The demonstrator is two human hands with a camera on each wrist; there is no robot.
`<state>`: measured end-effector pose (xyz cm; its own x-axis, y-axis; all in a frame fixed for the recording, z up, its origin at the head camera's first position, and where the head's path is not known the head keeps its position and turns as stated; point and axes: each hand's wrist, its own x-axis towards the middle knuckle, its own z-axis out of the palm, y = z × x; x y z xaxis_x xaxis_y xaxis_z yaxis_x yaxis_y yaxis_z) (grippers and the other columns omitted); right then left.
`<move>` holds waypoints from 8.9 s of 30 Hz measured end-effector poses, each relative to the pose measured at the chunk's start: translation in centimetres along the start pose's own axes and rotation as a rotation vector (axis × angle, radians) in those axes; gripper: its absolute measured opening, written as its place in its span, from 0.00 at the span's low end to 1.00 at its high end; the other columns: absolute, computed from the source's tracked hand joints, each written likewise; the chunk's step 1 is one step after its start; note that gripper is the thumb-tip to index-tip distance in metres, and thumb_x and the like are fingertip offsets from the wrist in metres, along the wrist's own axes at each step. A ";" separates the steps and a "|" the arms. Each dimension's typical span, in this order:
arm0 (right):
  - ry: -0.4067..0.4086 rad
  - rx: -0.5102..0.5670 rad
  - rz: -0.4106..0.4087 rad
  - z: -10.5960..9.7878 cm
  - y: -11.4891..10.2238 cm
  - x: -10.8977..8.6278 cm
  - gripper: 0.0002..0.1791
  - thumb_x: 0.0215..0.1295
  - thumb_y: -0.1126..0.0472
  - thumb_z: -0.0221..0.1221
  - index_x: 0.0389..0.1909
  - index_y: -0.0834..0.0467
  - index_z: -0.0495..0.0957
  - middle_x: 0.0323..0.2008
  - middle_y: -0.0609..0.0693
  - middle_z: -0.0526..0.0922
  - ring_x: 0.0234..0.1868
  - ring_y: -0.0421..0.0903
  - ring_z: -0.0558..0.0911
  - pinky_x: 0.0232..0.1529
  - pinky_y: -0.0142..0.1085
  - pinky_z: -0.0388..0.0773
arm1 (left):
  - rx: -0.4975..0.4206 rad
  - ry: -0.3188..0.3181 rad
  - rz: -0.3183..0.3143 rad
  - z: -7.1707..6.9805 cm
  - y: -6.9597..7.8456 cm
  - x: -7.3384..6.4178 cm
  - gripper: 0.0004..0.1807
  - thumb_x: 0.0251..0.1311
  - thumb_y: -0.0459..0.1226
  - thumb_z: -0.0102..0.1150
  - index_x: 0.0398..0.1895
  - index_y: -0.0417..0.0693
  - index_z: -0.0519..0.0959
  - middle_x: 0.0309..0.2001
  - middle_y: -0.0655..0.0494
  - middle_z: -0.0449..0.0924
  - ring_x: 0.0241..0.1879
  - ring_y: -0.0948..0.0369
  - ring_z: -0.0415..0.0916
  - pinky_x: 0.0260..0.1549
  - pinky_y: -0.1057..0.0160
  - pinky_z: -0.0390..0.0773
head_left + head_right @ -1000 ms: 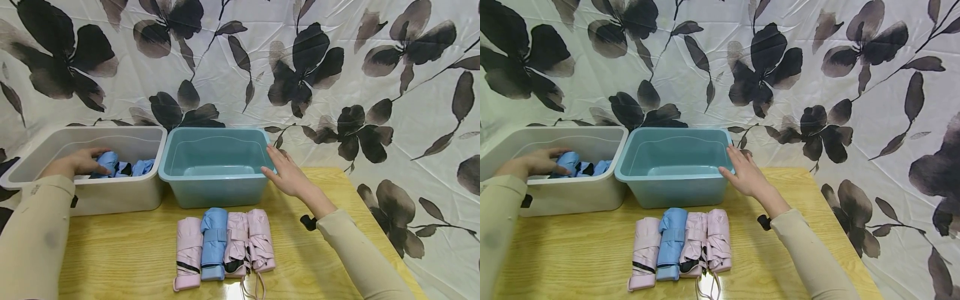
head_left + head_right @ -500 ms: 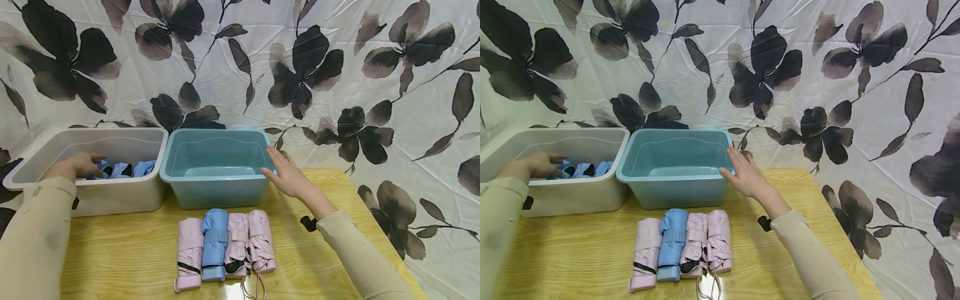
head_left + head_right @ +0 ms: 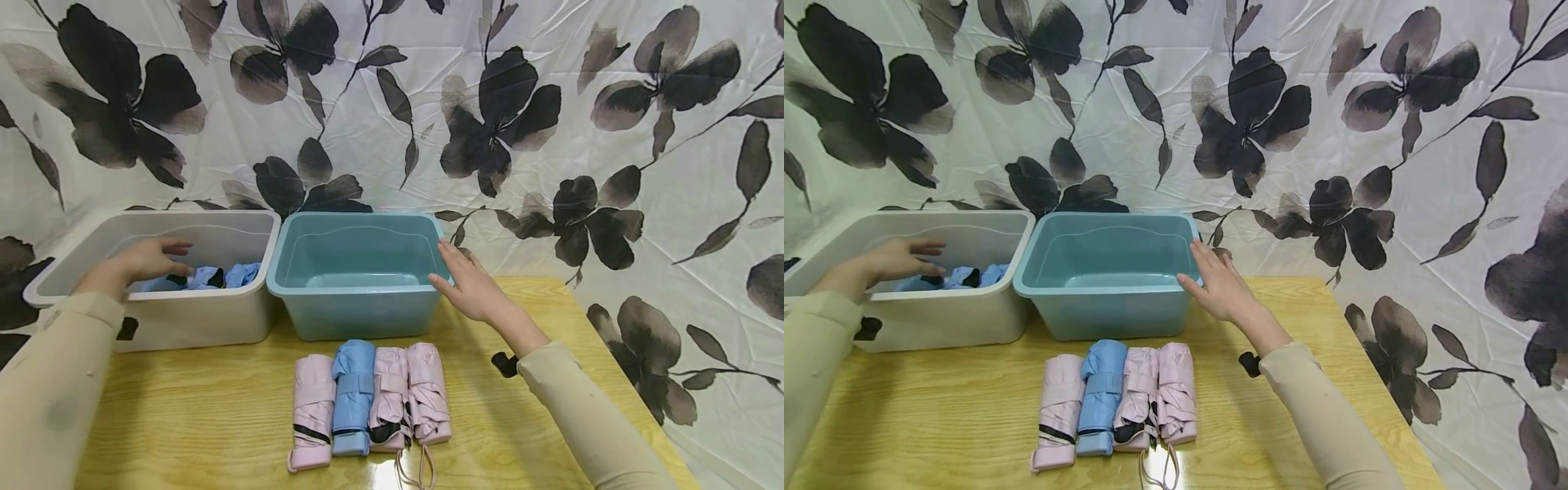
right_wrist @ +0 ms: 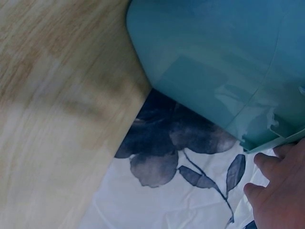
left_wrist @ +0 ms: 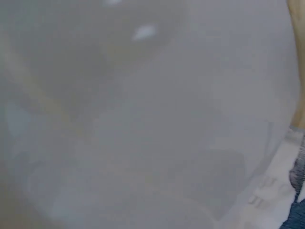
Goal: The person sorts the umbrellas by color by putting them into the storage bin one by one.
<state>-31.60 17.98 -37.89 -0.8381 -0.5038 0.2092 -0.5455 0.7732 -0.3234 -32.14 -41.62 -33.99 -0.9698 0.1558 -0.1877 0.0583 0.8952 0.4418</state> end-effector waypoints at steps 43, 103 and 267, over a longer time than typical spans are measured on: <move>-0.008 -0.002 0.011 0.1 0.0 -0.1 0.44 0.82 0.36 0.41 0.84 0.61 0.45 0.85 0.53 0.43 0.83 0.54 0.47 0.80 0.58 0.37 | -0.317 0.469 0.331 17.3 14.6 -11.6 0.28 0.62 0.30 0.70 0.66 0.43 0.77 0.58 0.45 0.75 0.45 0.56 0.75 0.34 0.66 0.77; 0.006 0.008 0.006 0.3 -0.1 -0.2 0.42 0.83 0.39 0.42 0.83 0.62 0.46 0.84 0.53 0.44 0.83 0.53 0.48 0.81 0.57 0.38 | -0.556 0.179 0.179 21.5 15.4 -11.2 0.41 0.53 0.41 0.81 0.68 0.38 0.70 0.62 0.43 0.71 0.57 0.44 0.75 0.55 0.50 0.78; 0.006 0.039 0.001 0.3 -0.2 -0.1 0.42 0.83 0.39 0.43 0.83 0.63 0.47 0.84 0.55 0.45 0.83 0.53 0.48 0.81 0.57 0.38 | -0.484 0.006 0.383 23.3 19.0 -7.1 0.35 0.68 0.41 0.67 0.73 0.35 0.68 0.68 0.36 0.66 0.63 0.40 0.70 0.58 0.42 0.78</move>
<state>-31.41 17.74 -38.13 -0.8385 -0.5010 0.2141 -0.5445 0.7578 -0.3594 -18.61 -16.01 -44.71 -0.9027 0.4250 0.0673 0.2896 0.4846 0.8254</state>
